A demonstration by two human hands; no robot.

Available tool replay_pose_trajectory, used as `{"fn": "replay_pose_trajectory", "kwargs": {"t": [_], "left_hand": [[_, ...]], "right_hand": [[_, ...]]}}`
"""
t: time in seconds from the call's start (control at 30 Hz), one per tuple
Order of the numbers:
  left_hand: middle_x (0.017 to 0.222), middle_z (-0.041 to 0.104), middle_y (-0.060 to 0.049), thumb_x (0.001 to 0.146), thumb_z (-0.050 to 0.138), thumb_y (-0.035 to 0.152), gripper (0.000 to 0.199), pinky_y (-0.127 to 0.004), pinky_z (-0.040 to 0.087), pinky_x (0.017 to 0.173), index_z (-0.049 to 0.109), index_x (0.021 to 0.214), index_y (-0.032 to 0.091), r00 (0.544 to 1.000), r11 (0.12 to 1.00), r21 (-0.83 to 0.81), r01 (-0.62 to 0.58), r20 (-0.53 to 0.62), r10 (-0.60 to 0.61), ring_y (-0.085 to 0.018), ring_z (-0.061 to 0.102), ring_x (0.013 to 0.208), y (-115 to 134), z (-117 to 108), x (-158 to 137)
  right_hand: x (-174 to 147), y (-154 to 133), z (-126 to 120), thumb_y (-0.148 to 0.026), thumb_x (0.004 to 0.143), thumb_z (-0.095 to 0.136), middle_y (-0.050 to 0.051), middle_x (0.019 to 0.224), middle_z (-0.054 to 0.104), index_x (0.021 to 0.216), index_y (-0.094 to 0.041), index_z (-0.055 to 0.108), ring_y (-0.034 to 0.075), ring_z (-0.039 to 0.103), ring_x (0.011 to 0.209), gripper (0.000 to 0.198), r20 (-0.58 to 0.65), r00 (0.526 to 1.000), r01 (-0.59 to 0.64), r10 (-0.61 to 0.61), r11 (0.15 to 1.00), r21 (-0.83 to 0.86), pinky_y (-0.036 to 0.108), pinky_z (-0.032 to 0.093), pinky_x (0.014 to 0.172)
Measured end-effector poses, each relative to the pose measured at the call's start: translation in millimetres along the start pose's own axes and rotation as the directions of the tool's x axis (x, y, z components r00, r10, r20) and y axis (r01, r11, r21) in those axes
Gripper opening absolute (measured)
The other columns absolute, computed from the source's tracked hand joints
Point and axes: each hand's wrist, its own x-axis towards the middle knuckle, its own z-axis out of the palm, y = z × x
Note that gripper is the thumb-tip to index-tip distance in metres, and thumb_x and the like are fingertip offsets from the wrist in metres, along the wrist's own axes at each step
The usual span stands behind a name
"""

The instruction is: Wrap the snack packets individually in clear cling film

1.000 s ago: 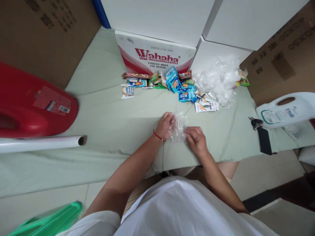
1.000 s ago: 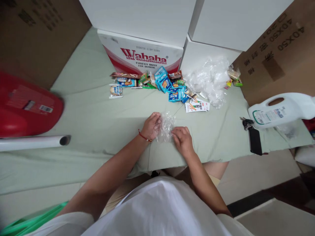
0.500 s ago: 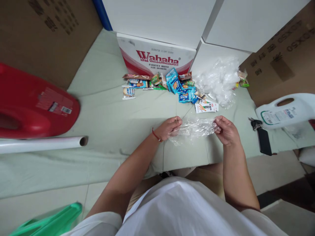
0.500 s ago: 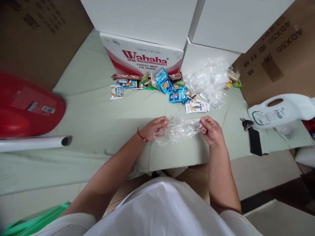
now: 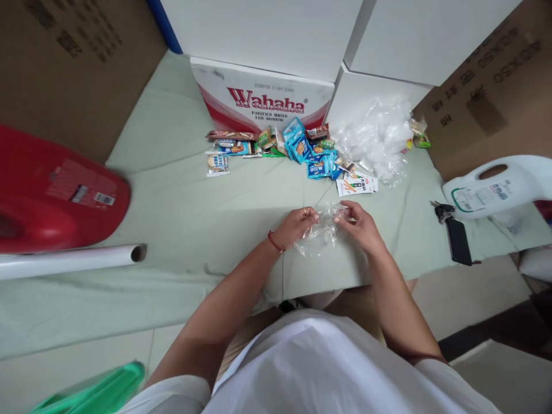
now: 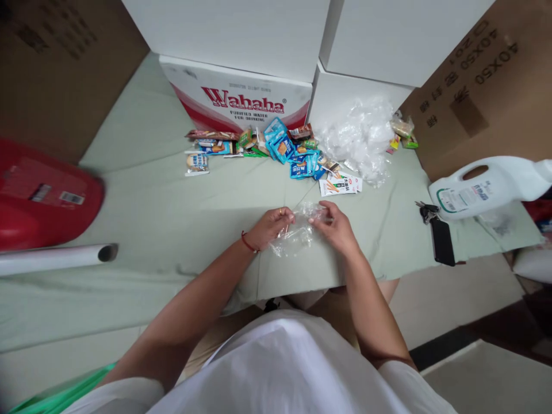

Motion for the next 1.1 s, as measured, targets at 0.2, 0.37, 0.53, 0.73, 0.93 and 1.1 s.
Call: {"fn": "replay_pose_trajectory", "kwargs": {"t": [0.2, 0.37, 0.53, 0.73, 0.93, 1.1], "left_hand": [[0.056, 0.04, 0.008, 0.085, 0.069, 0.064, 0.045, -0.023, 0.028, 0.05, 0.062, 0.082, 0.02, 0.971, 0.979, 0.16, -0.125, -0.184, 0.154, -0.008, 0.034, 0.05, -6.5, -2.9, 3.4], [0.058, 0.043, 0.007, 0.088, 0.066, 0.058, 0.038, -0.023, 0.028, 0.052, 0.062, 0.081, 0.02, 0.926, 0.959, 0.233, -0.159, -0.302, 0.227, -0.009, 0.035, 0.052, -5.9, -1.8, 3.7], [0.055, 0.038, 0.009, 0.092, 0.061, 0.053, 0.032, -0.022, 0.026, 0.048, 0.059, 0.084, 0.023, 0.858, 0.977, 0.157, -0.141, -0.473, 0.2, -0.009, 0.031, 0.047, -3.5, -0.1, 2.6], [0.053, 0.036, 0.01, 0.093, 0.062, 0.058, 0.035, -0.022, 0.027, 0.043, 0.053, 0.083, 0.025, 0.775, 0.992, 0.058, -0.116, -0.62, 0.126, -0.009, 0.032, 0.044, 4.3, 5.4, -9.0], [0.056, 0.039, 0.009, 0.096, 0.058, 0.056, 0.033, -0.021, 0.025, 0.04, 0.054, 0.09, 0.024, 0.741, 0.995, 0.046, -0.093, -0.664, 0.099, -0.009, 0.032, 0.043, 0.7, 0.8, -49.8], [0.075, 0.057, 0.002, 0.097, 0.058, 0.049, 0.027, -0.027, 0.049, 0.059, 0.059, 0.099, 0.023, 0.685, 0.88, 0.454, 0.137, -0.685, 0.247, -0.014, 0.055, 0.062, 1.6, -17.2, -86.3]], "right_hand": [[-7.6, 4.9, 9.8, -0.051, 0.081, 0.078, 0.0, 0.081, 0.066, 0.093, -0.021, 0.072, 0.012, 0.047, 0.061, 0.034, -0.237, 0.971, -0.011, -0.012, 0.995, -0.095, 0.027, 0.041, 0.059], [-27.1, 5.4, 1.2, -0.047, 0.091, 0.071, 0.002, 0.084, 0.068, 0.088, -0.022, 0.074, 0.016, 0.054, 0.069, 0.025, -0.32, 0.91, 0.16, -0.265, 0.934, -0.319, 0.031, 0.048, 0.071], [-41.7, 9.5, -1.4, -0.052, 0.094, 0.069, 0.004, 0.086, 0.068, 0.088, -0.025, 0.073, 0.019, 0.058, 0.074, 0.028, -0.47, 0.826, 0.168, -0.313, 0.931, -0.324, 0.033, 0.049, 0.073], [-51.1, 41.9, -17.7, -0.059, 0.089, 0.069, 0.003, 0.082, 0.067, 0.093, -0.023, 0.07, 0.019, 0.058, 0.073, 0.037, -0.567, 0.808, 0.079, -0.162, 0.983, -0.168, 0.031, 0.049, 0.066], [-61.3, 63.9, -28.1, -0.056, 0.081, 0.078, -0.004, 0.065, 0.056, 0.092, -0.022, 0.069, 0.012, 0.043, 0.051, 0.037, -0.519, 0.851, -0.051, 0.087, 0.995, 0.083, 0.027, 0.035, 0.047], [-60.3, 67.3, -26.6, -0.053, 0.081, 0.079, -0.003, 0.067, 0.06, 0.091, -0.021, 0.073, 0.013, 0.046, 0.055, 0.035, -0.425, 0.903, -0.047, 0.067, 0.997, 0.058, 0.027, 0.039, 0.052]]}}
